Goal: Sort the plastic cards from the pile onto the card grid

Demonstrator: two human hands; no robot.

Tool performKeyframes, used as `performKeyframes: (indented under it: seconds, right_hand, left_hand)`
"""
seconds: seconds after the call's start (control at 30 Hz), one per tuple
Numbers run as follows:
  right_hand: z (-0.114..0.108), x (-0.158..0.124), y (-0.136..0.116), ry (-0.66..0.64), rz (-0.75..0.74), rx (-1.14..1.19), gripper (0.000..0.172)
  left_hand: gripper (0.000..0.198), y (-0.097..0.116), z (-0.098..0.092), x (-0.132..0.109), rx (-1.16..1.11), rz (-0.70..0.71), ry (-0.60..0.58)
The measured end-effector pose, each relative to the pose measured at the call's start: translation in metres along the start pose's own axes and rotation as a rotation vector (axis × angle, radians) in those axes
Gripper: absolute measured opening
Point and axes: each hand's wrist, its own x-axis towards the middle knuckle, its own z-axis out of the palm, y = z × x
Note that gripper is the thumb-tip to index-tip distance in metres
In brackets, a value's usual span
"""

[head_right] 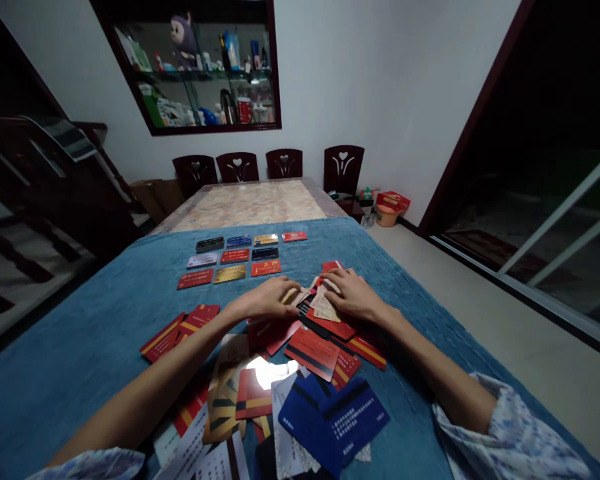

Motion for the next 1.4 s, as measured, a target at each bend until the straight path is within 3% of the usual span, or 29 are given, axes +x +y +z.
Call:
performKeyframes:
  seconds: [0.17,0.37,0.5,0.63,0.8,1.03,1.13,1.27,1.4]
  right_hand:
    - [-0.002,-0.001,0.01,-0.031,0.011,-0.004,0.04]
    - [0.001,-0.002,-0.004,-0.01,-0.064,0.078,0.037]
    - [0.006,0.0,-0.016,0.029,-0.193,0.236,0.036]
    - [0.004,-0.001,-0.025,0.052,-0.28,0.331,0.034]
    - [-0.001,-0.005,-0.038,0.054,-0.349,0.368,0.032]
    - [-0.001,-0.008,-0.043,0.035,-0.386,0.327,0.032]
    - [-0.001,-0.009,-0.043,0.026,-0.408,0.366,0.028]
    - [-0.002,-0.01,-0.041,0.028,-0.432,0.386,0.041]
    - [-0.004,-0.009,-0.038,0.044,-0.415,0.338,0.04]
  left_hand:
    - [0.058,0.001,0.003,-0.012,0.005,-0.015,-0.024]
    - [0.042,0.002,0.012,-0.014,-0.077,0.216,0.021]
    - [0.041,0.005,0.011,-0.02,-0.179,0.285,0.051]
    - [0.041,0.0,0.004,-0.027,-0.089,0.195,0.054]
    - [0.019,-0.011,0.002,-0.036,0.096,0.002,-0.025]
    - [0.011,-0.007,0.003,-0.038,0.127,0.052,-0.042]
    - [0.016,-0.004,0.002,-0.037,0.096,0.113,-0.039]
    - [0.028,0.0,0.001,-0.037,0.025,0.233,-0.077]
    - [0.039,0.005,0.004,-0.039,-0.017,0.237,-0.068]
